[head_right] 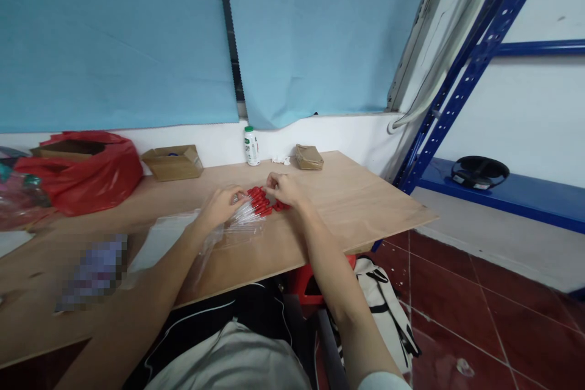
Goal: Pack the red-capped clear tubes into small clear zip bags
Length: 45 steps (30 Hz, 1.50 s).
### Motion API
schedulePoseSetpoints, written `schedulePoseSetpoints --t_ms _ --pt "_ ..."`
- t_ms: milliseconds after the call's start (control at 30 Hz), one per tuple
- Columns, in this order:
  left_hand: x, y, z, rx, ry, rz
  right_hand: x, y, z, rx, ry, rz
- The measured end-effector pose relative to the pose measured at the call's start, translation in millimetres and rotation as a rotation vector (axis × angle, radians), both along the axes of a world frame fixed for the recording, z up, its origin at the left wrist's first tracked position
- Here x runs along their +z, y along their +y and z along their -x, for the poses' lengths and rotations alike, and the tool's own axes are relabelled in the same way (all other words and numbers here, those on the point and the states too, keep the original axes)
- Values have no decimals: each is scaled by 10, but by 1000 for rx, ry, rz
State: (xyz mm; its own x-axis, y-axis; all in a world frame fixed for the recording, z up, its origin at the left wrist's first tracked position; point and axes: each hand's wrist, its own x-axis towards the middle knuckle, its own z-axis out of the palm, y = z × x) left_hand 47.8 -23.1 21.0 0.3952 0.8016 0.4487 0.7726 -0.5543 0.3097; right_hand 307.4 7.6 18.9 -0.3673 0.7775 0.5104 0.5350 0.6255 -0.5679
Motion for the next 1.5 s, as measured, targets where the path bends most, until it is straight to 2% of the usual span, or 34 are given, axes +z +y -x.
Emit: schedulePoseSetpoints --t_ms 300,533,667,833,1000,1200,1367,1500 --pt "-139 64 -44 37 32 70 -14 -46 205 56 -167 -161" --pt "-84 15 -44 -17 -54 -3 -28 -51 250 107 -100 -217" --pt "-38 -49 -56 -48 -118 43 23 -131 299 147 -61 -212" --pt "-24 -75 -84 -101 -100 91 43 -215 411 172 -65 -168" --pt "-18 -72 -89 -88 -77 100 20 -225 454 166 -68 -230" --pt "-6 -54 -88 -102 -25 91 -7 -228 463 131 -144 -329" --pt "-44 33 -68 -209 -115 146 -13 -251 481 120 -214 -368" --pt "-61 79 -41 -229 -144 185 -25 -237 500 130 -271 -376"
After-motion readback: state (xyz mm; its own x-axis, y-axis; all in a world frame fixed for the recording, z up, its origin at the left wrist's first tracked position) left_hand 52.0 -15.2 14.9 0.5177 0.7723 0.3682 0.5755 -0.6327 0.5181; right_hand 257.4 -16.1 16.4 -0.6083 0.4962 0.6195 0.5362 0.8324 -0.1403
